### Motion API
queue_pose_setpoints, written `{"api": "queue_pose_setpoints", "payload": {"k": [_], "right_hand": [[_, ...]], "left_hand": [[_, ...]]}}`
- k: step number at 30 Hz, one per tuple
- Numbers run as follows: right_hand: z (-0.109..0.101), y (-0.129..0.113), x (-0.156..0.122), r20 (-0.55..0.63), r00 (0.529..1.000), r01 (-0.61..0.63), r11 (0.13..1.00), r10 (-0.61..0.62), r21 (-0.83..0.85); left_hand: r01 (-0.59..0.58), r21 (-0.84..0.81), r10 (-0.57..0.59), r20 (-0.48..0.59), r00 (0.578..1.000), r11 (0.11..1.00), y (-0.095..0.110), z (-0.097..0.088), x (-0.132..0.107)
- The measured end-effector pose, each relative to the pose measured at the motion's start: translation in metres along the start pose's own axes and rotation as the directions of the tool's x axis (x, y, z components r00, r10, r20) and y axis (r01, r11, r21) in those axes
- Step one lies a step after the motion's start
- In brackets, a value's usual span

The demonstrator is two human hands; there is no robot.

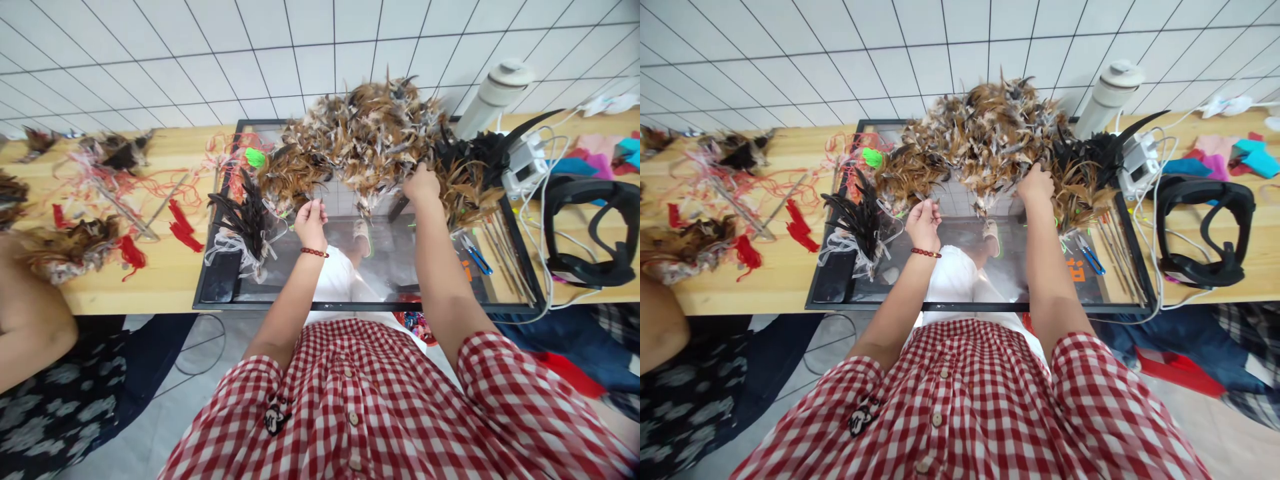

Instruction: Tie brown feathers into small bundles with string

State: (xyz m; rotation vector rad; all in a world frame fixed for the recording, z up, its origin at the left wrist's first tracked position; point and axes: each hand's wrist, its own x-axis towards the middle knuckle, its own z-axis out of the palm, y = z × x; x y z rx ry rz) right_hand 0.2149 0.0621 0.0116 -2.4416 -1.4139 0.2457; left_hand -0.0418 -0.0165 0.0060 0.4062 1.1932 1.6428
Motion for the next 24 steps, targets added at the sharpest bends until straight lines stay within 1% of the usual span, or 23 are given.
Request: {"api": "queue_pose_setpoints", "payload": {"k": [2,3,4,6,8,11,13,15,16,17,18,19,21,22,23,24], "right_hand": [[0.007,-0.005,0.005,0.060,0.998,0.022,1.000,-0.021,-0.010],[0.011,-0.010,0.002,0.079,0.996,0.052,0.998,-0.050,-0.020],[0.014,-0.016,-0.004,0.087,0.992,0.093,0.995,-0.090,-0.032],[0.018,-0.028,-0.025,0.061,0.978,0.204,0.977,-0.200,-0.059],[0.019,-0.041,-0.053,0.054,0.949,0.316,0.945,-0.312,-0.089],[0.017,-0.057,-0.094,0.115,0.900,0.431,0.899,-0.421,-0.083],[0.013,-0.063,-0.114,0.157,0.857,0.503,0.862,-0.490,-0.058],[0.007,-0.063,-0.124,0.172,0.813,0.567,0.824,-0.557,-0.013],[0.004,-0.060,-0.124,0.164,0.795,0.589,0.808,-0.583,0.017],[0.000,-0.055,-0.120,0.143,0.789,0.599,0.800,-0.598,0.043],[-0.003,-0.048,-0.112,0.111,0.795,0.594,0.802,-0.597,0.063],[-0.005,-0.041,-0.101,0.070,0.816,0.570,0.818,-0.574,0.072],[-0.005,-0.026,-0.075,-0.027,0.890,0.456,0.889,-0.455,0.045],[-0.003,-0.019,-0.062,-0.060,0.918,0.393,0.919,-0.391,0.035],[0.000,-0.014,-0.052,-0.064,0.938,0.343,0.939,-0.341,0.032],[0.003,-0.010,-0.044,-0.041,0.948,0.316,0.948,-0.315,0.028]], "left_hand": [[0.005,0.002,-0.005,0.003,1.000,1.000,0.000,0.000,-0.001],[0.007,0.001,-0.007,0.004,1.000,1.000,0.000,0.000,-0.001],[0.007,-0.001,-0.007,0.006,1.000,1.000,0.001,0.000,-0.002],[0.003,0.001,-0.003,0.015,1.000,1.000,0.001,0.001,-0.003],[0.000,0.010,0.000,0.026,1.000,1.000,0.000,0.002,-0.006],[0.008,0.023,-0.009,0.048,0.999,1.000,-0.003,0.004,-0.010],[0.011,0.032,-0.013,0.069,0.998,0.999,-0.005,0.005,-0.012],[0.014,0.047,-0.018,0.080,0.997,0.999,-0.007,0.005,-0.013],[0.017,0.053,-0.022,0.080,0.997,0.998,-0.007,0.004,-0.013],[0.020,0.057,-0.024,0.078,0.997,0.998,-0.007,0.004,-0.013],[0.021,0.056,-0.026,0.075,0.997,0.998,-0.007,0.004,-0.013],[0.021,0.053,-0.025,0.074,0.997,0.998,-0.006,0.004,-0.012],[0.020,0.049,-0.024,0.070,0.997,0.999,-0.005,0.005,-0.012],[0.021,0.051,-0.025,0.069,0.997,0.998,-0.005,0.005,-0.012],[0.023,0.054,-0.027,0.068,0.997,0.998,-0.005,0.006,-0.012],[0.025,0.058,-0.029,0.068,0.997,0.998,-0.005,0.006,-0.012]]}}
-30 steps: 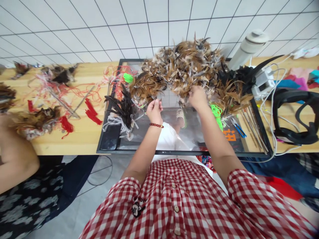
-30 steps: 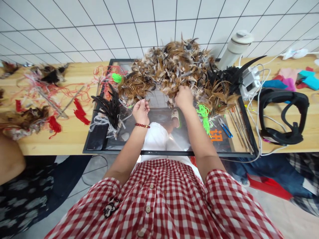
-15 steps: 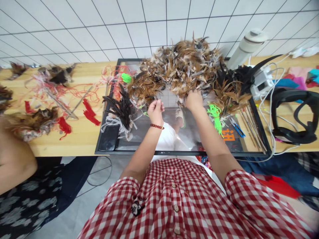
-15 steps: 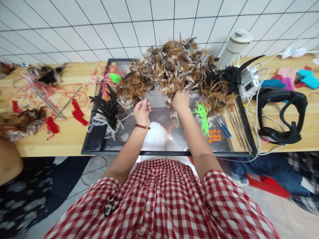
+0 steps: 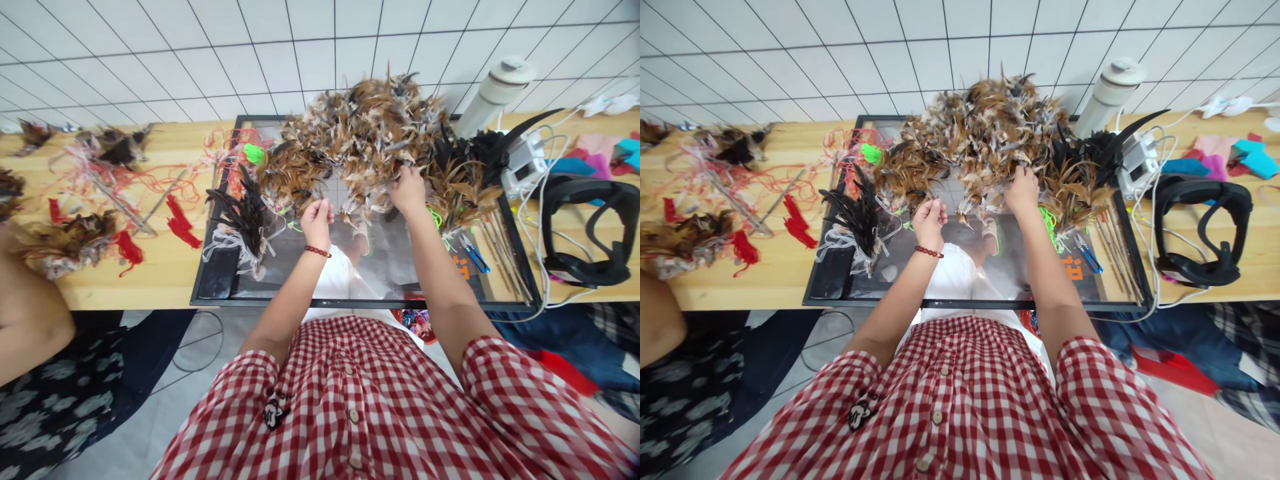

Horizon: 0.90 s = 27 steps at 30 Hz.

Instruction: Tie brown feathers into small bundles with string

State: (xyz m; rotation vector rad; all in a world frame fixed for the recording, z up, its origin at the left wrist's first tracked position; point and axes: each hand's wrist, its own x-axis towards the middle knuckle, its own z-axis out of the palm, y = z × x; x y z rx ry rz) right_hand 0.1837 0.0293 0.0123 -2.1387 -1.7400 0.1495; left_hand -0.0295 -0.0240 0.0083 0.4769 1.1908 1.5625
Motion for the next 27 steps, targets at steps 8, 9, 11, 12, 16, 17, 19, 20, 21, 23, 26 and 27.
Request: {"api": "queue_pose_setpoints", "payload": {"k": [8,9,11,12,16,17,19,20,21,23,26,27], "right_hand": [[-0.004,-0.021,-0.041,0.113,0.965,0.233,0.972,-0.235,0.030],[-0.008,-0.027,-0.051,0.076,0.968,0.236,0.971,-0.238,0.028],[-0.014,-0.039,-0.068,0.037,0.965,0.258,0.966,-0.259,0.034],[-0.015,-0.044,-0.075,0.055,0.956,0.287,0.957,-0.289,0.040],[-0.006,-0.051,-0.086,0.120,0.928,0.350,0.936,-0.353,0.044],[-0.003,-0.049,-0.086,0.102,0.936,0.335,0.941,-0.337,0.041],[0.001,-0.042,-0.083,0.040,0.954,0.295,0.955,-0.297,0.042],[0.002,-0.038,-0.081,0.005,0.958,0.286,0.957,-0.287,0.045],[0.003,-0.035,-0.080,-0.023,0.957,0.291,0.955,-0.290,0.048],[0.003,-0.031,-0.079,-0.047,0.947,0.320,0.945,-0.317,0.063],[0.006,-0.029,-0.080,-0.016,0.936,0.351,0.932,-0.351,0.085],[0.008,-0.029,-0.080,0.002,0.933,0.357,0.930,-0.359,0.092]], "left_hand": [[-0.002,0.007,0.002,0.017,1.000,1.000,0.000,0.001,-0.001],[0.000,0.008,0.000,0.020,1.000,1.000,0.000,0.001,-0.001],[0.010,0.014,-0.011,0.021,1.000,1.000,0.000,0.002,-0.001],[0.016,0.016,-0.017,0.019,1.000,1.000,-0.001,0.002,-0.001],[0.033,0.006,-0.034,0.015,0.999,0.999,-0.001,0.003,0.000],[0.036,0.003,-0.037,0.014,0.999,0.999,-0.001,0.003,0.001],[0.040,-0.003,-0.040,0.011,0.999,0.999,-0.001,0.002,0.002],[0.039,-0.008,-0.039,0.010,0.999,0.999,-0.001,0.002,0.002],[0.039,-0.013,-0.038,0.011,0.999,0.999,-0.002,0.002,0.003],[0.036,-0.020,-0.036,0.013,0.999,0.999,-0.003,0.002,0.003],[0.034,-0.020,-0.033,0.023,0.999,0.999,-0.004,0.002,0.003],[0.036,-0.018,-0.036,0.028,0.999,0.999,-0.004,0.003,0.003]]}}
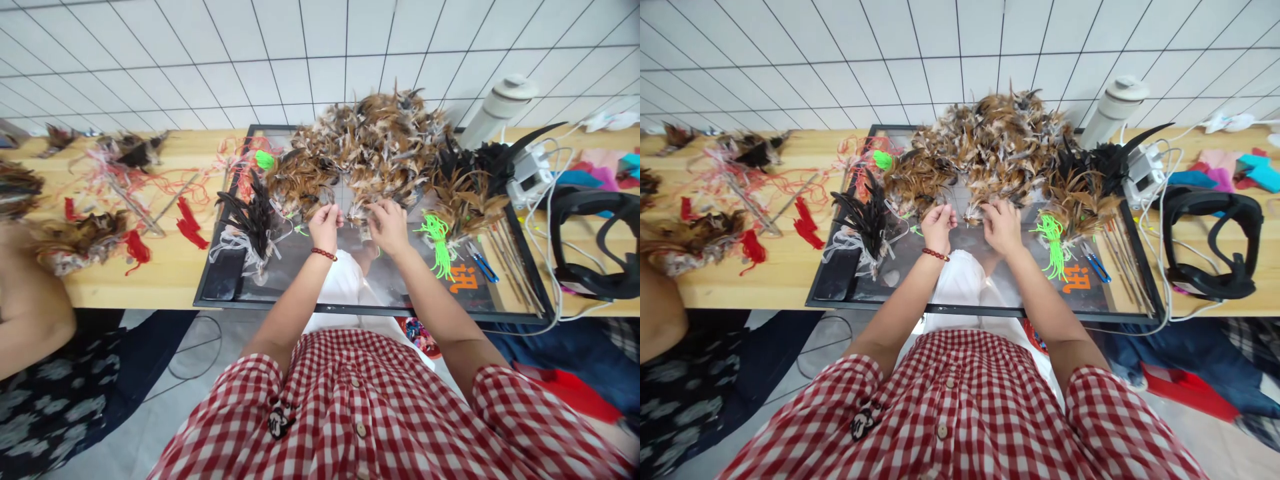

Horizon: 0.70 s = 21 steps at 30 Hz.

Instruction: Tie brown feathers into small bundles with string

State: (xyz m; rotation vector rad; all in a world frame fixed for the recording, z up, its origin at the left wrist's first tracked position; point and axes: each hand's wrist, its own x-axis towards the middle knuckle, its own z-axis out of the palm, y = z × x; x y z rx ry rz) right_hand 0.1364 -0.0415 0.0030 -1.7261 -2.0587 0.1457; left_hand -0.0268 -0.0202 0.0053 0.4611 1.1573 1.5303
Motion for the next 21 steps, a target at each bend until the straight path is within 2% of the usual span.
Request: {"api": "queue_pose_setpoints", "payload": {"k": [2,7,10,12,14,17,19,21], "right_hand": [[0.003,0.001,0.001,0.020,1.000,0.016,1.000,-0.016,0.010],[0.004,0.004,0.005,-0.056,0.994,0.089,0.995,-0.092,-0.049],[0.003,-0.001,0.006,-0.010,0.984,0.177,0.974,-0.180,-0.143],[0.005,-0.005,0.006,0.004,0.972,0.230,0.956,-0.234,-0.184],[0.007,-0.008,0.006,-0.022,0.966,0.248,0.947,-0.258,-0.205],[0.012,-0.010,0.006,-0.089,0.959,0.242,0.943,-0.268,-0.228],[0.014,-0.010,0.006,-0.116,0.951,0.254,0.939,-0.286,-0.232],[0.015,-0.008,0.006,-0.123,0.943,0.278,0.935,-0.309,-0.222]], "left_hand": [[0.012,0.006,-0.012,0.012,1.000,1.000,0.001,0.000,-0.001],[0.028,0.044,-0.032,0.101,0.994,0.999,0.004,-0.002,-0.002],[-0.069,0.146,0.046,0.156,0.987,0.987,-0.001,-0.004,0.001],[-0.175,0.281,0.118,0.209,0.971,0.944,-0.008,-0.007,0.006],[-0.317,0.438,0.196,0.300,0.934,0.841,-0.014,-0.011,0.010],[-0.537,0.611,0.280,0.469,0.838,0.582,-0.017,-0.016,0.011],[-0.633,0.669,0.292,0.562,0.774,0.390,-0.015,-0.018,0.009],[-0.673,0.695,0.275,0.616,0.738,0.251,-0.010,-0.019,0.006]]}}
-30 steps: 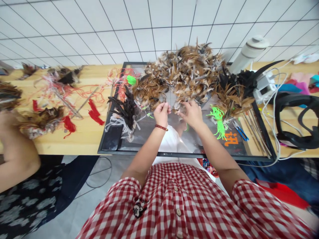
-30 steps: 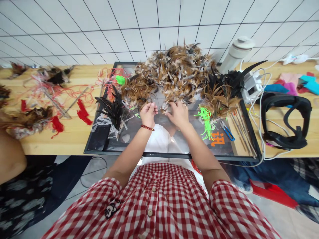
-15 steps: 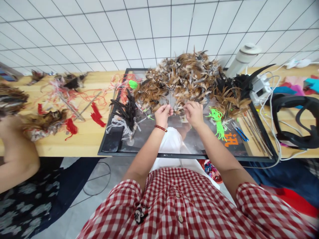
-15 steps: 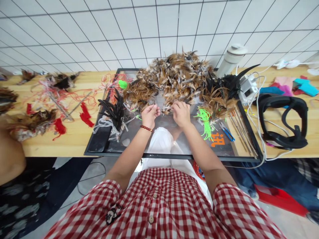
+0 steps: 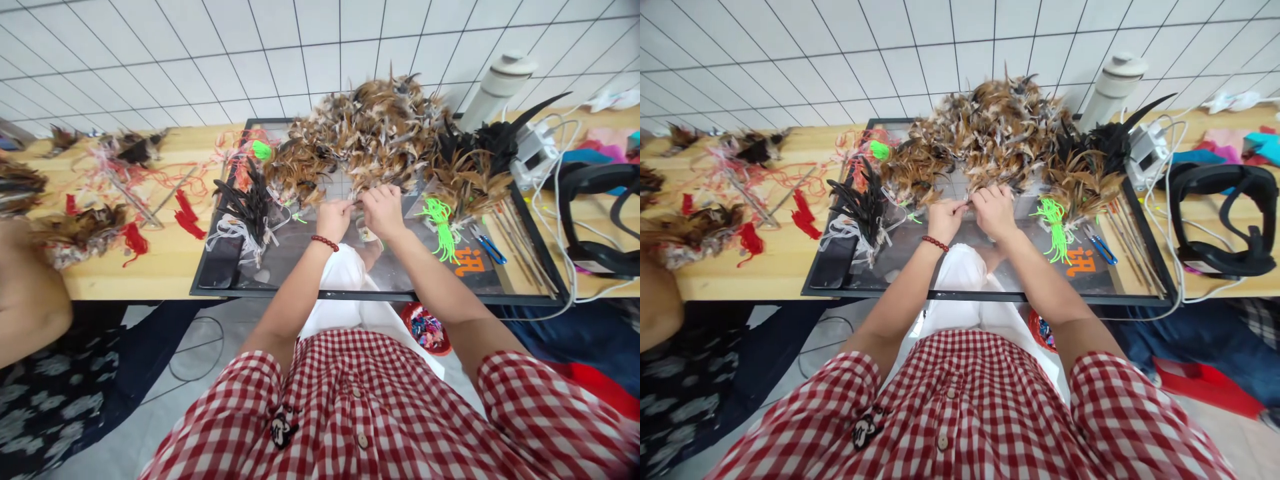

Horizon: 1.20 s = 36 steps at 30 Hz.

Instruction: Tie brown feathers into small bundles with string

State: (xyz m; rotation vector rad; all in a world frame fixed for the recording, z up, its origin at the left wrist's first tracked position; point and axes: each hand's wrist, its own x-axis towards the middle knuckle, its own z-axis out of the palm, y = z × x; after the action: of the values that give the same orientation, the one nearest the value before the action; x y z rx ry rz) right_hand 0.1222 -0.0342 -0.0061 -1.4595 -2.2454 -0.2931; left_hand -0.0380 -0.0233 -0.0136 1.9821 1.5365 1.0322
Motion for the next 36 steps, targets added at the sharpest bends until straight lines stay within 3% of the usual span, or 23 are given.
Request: {"api": "queue_pose_setpoints", "payload": {"k": [3,5,7,9,11,13,15,19,22,24,26,30,33,36], "right_hand": [[0.002,0.009,0.000,-0.003,1.000,-0.002,0.999,0.002,0.035],[0.003,0.018,-0.001,-0.023,0.995,-0.091,0.994,0.092,0.060],[0.004,0.028,-0.002,-0.060,0.971,-0.224,0.971,0.230,0.088],[0.003,0.033,-0.003,-0.087,0.945,-0.302,0.945,0.314,0.127],[0.002,0.031,-0.004,-0.080,0.950,-0.285,0.943,0.302,0.171],[0.001,0.023,-0.004,-0.050,0.970,-0.219,0.949,0.236,0.226],[0.003,0.013,-0.003,-0.027,0.982,-0.168,0.937,0.185,0.308],[0.011,0.003,0.002,-0.072,0.985,-0.105,0.870,0.159,0.482],[0.013,0.008,0.005,-0.149,0.973,-0.057,0.808,0.177,0.587],[0.009,0.015,0.005,-0.140,0.974,-0.053,0.775,0.180,0.630],[0.002,0.019,0.003,-0.098,0.984,-0.067,0.825,0.147,0.561],[-0.012,0.017,-0.001,-0.005,0.999,-0.035,0.989,0.036,0.145],[-0.015,0.011,-0.002,0.038,0.999,0.018,1.000,-0.018,-0.009],[-0.014,0.007,-0.001,0.046,0.998,0.041,0.999,-0.039,-0.030]], "left_hand": [[0.024,0.007,-0.024,-0.010,1.000,1.000,0.001,-0.005,0.002],[0.160,-0.158,-0.170,-0.057,0.984,0.974,-0.001,-0.008,0.007],[0.333,-0.420,-0.394,-0.063,0.917,0.844,-0.001,-0.010,0.013],[0.411,-0.648,-0.542,-0.003,0.840,0.641,0.002,-0.014,0.017],[0.413,-0.771,-0.577,0.073,0.814,0.485,0.008,-0.019,0.018],[0.420,-0.810,-0.559,0.140,0.817,0.411,0.015,-0.023,0.016],[0.432,-0.804,-0.508,0.193,0.839,0.408,0.021,-0.025,0.013],[0.439,-0.751,-0.389,0.261,0.883,0.494,0.028,-0.022,0.007],[0.456,-0.728,-0.363,0.299,0.883,0.512,0.028,-0.019,0.005],[0.476,-0.733,-0.390,0.305,0.869,0.487,0.028,-0.019,0.006],[0.490,-0.743,-0.430,0.298,0.852,0.456,0.028,-0.019,0.006],[0.487,-0.744,-0.455,0.275,0.847,0.457,0.030,-0.021,0.005],[0.493,-0.715,-0.432,0.289,0.854,0.496,0.032,-0.018,0.003],[0.496,-0.658,-0.422,0.286,0.860,0.566,0.031,-0.013,0.002]]}}
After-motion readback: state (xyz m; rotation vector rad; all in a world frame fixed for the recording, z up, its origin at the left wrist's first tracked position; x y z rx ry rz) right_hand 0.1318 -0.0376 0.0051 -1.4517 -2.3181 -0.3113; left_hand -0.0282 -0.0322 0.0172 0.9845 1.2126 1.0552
